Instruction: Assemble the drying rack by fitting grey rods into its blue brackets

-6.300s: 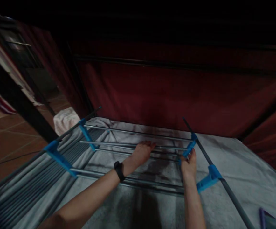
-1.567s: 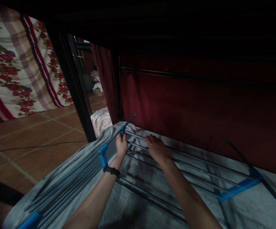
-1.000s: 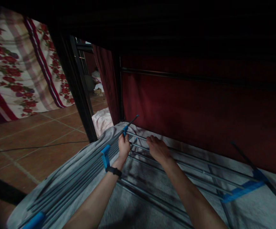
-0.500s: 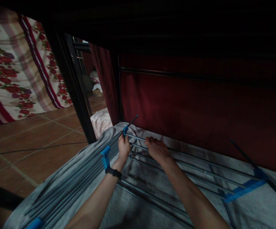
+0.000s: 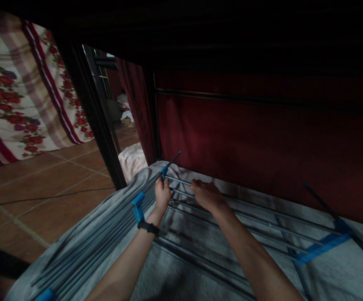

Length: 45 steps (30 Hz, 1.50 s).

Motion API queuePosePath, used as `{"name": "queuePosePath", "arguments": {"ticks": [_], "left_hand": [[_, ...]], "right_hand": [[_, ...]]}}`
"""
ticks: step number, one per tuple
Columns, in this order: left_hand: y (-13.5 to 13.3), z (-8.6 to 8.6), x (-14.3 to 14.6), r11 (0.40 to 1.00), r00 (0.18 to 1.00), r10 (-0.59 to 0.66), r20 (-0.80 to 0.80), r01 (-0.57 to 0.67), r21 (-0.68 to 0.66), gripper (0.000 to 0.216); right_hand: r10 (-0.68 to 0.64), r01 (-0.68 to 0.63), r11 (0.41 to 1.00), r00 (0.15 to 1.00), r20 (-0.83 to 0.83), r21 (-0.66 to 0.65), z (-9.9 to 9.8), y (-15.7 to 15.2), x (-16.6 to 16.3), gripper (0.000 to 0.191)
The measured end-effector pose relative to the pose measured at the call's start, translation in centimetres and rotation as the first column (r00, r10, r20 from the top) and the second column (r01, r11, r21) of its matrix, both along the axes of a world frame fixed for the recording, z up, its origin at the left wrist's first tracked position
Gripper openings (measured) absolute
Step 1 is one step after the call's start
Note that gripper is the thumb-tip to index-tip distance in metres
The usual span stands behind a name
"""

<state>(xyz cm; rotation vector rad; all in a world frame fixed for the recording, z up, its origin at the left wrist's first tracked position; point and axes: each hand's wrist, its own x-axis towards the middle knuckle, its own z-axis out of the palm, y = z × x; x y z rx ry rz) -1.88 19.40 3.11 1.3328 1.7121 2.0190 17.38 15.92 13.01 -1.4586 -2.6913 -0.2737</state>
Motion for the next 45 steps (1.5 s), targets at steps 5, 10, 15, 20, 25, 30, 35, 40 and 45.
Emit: {"name": "queuePosePath", "arguments": {"ticks": [5,10,15,20,25,30,35,40,45], "left_hand": [[0.0,0.0,0.0,1.000,1.000,0.002,-0.004,-0.002,0.005,0.025],[0.1,-0.1,-0.1,1.000,1.000,-0.013,-0.011,0.014,0.026,0.025],[0.1,-0.2,-0.1,1.000,1.000,-0.006,0.003,0.006,0.031,0.025],[0.1,0.1,-0.1,1.000,1.000,0.000,0.017,-0.001,0.020,0.022],[-0.1,0.6,-0.6,0.996,0.999,0.049,0.004,-0.049,-0.073,0.016],[1.0,0.5,-1.4,0.989,0.994,0.062,-0.087,-0.073,-0.126,0.012],[0.7,1.0,-1.4,0.986,0.991,0.074,-0.112,-0.090,-0.142,0.012],[0.5,1.2,-1.3,0.981,0.988,0.091,-0.122,-0.110,-0.161,0.013],[0.6,1.2,-1.3,0.986,0.985,0.082,-0.150,-0.103,-0.135,0.011]], "right_hand": [[-0.027,0.027,1.000,1.000,0.004,-0.011,0.6,-0.3,-0.2,0.036],[-0.033,0.031,0.996,0.999,-0.017,-0.083,1.1,0.0,-0.1,0.037],[-0.015,0.001,0.983,0.997,-0.080,-0.184,1.2,0.9,0.2,0.040],[-0.013,-0.006,0.980,0.995,-0.096,-0.200,1.3,1.2,0.1,0.041],[-0.023,0.027,0.999,0.992,-0.128,0.034,0.3,-0.9,-0.4,0.036],[-0.114,0.139,0.970,0.985,-0.132,0.199,-1.7,-1.2,0.1,0.035],[-0.015,0.032,0.987,0.994,-0.107,0.157,-1.9,-0.3,1.1,0.034],[0.029,-0.011,0.989,0.992,-0.121,0.144,-1.8,0.3,1.3,0.037],[0.043,-0.032,0.996,0.989,-0.144,0.082,-1.2,0.3,1.5,0.038]]}}
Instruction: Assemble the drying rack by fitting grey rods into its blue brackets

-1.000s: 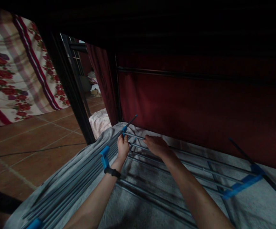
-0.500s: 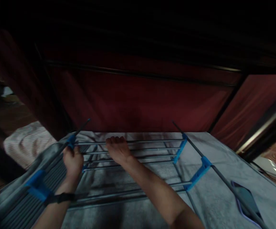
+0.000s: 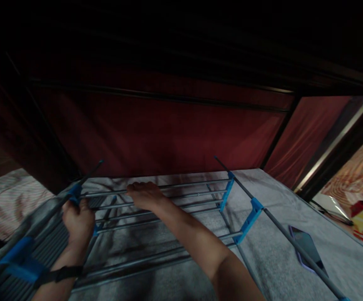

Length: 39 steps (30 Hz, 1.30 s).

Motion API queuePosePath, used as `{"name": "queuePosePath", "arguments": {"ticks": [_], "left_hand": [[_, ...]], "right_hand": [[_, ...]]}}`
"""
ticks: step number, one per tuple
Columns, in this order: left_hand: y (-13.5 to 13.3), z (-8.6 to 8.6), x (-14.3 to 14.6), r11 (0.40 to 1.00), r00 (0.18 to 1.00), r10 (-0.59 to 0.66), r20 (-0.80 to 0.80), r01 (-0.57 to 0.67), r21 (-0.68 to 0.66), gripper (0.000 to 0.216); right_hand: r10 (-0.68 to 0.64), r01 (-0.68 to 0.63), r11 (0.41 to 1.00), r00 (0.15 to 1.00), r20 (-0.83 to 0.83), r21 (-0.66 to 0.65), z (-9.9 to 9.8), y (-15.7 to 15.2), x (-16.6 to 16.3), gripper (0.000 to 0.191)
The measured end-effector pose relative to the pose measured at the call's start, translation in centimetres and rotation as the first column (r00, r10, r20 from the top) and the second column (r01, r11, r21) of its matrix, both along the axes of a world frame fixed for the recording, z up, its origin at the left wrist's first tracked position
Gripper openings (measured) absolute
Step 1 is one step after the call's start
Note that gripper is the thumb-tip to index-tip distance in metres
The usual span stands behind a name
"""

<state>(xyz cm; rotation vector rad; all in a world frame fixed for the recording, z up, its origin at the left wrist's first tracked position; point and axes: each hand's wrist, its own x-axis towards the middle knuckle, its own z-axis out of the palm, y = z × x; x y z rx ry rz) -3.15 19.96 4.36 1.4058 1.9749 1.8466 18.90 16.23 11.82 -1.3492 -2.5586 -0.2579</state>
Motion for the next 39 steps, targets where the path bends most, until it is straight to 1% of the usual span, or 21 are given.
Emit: {"name": "queuePosePath", "arguments": {"ticks": [4,7,9,11,15,17,18,22,24,25,31,35,39], "left_hand": [[0.3,-0.3,-0.2,1.000,1.000,0.004,-0.001,-0.004,-0.018,0.011],[0.8,-0.8,-0.4,1.000,1.000,0.010,0.017,-0.010,-0.014,0.011],[0.8,-1.0,-0.5,1.000,1.000,0.003,0.023,-0.003,-0.003,0.012],[0.6,-1.2,-0.4,1.000,1.000,-0.002,0.027,0.001,0.017,0.016],[0.3,-1.4,-0.2,0.999,0.999,-0.030,0.043,0.029,0.026,0.026],[0.4,-1.5,-0.1,0.999,0.998,-0.023,0.066,0.020,0.047,0.028],[0.5,-1.6,-0.1,0.998,0.997,-0.024,0.072,0.020,0.059,0.030],[0.6,-2.2,-0.2,0.993,0.996,-0.060,0.067,0.052,0.109,0.032],[0.6,-2.5,-0.3,0.990,0.995,-0.068,0.076,0.058,0.127,0.031],[0.7,-2.6,-0.3,0.990,0.994,-0.068,0.082,0.057,0.129,0.031],[0.7,-2.7,-0.3,0.991,0.995,-0.061,0.075,0.051,0.123,0.032],[0.4,-2.3,-0.2,0.990,0.996,-0.070,0.051,0.063,0.128,0.032],[0.1,-2.0,0.0,0.989,0.995,-0.078,0.062,0.070,0.132,0.031]], "right_hand": [[0.031,-0.032,0.994,0.999,-0.008,-0.104,1.0,0.3,0.3,0.035],[0.047,-0.046,0.975,0.999,-0.003,-0.215,1.6,0.8,0.3,0.033],[0.032,-0.030,0.961,0.999,0.002,-0.275,2.0,0.9,0.3,0.035],[0.002,-0.001,0.950,1.000,0.003,-0.311,2.3,0.9,0.2,0.037],[-0.015,0.011,0.940,1.000,-0.009,-0.341,2.6,0.9,0.1,0.038],[-0.017,0.017,0.944,1.000,0.003,-0.329,2.4,0.7,0.0,0.039],[-0.024,0.026,0.952,1.000,0.011,-0.304,2.2,0.5,-0.1,0.040],[-0.062,0.063,0.991,0.998,0.014,-0.116,1.0,-0.7,-0.9,0.036],[-0.069,0.069,0.996,0.998,0.014,-0.055,0.5,-1.1,-1.2,0.034],[-0.068,0.069,0.997,0.997,0.020,-0.045,0.4,-1.1,-1.3,0.034],[-0.052,0.055,0.997,0.998,0.046,-0.060,0.5,-0.8,-1.1,0.037],[-0.044,0.049,0.996,0.997,0.069,-0.078,1.0,-0.8,-1.2,0.038],[-0.033,0.042,0.993,0.996,0.083,-0.109,1.6,-0.7,-1.4,0.040]]}}
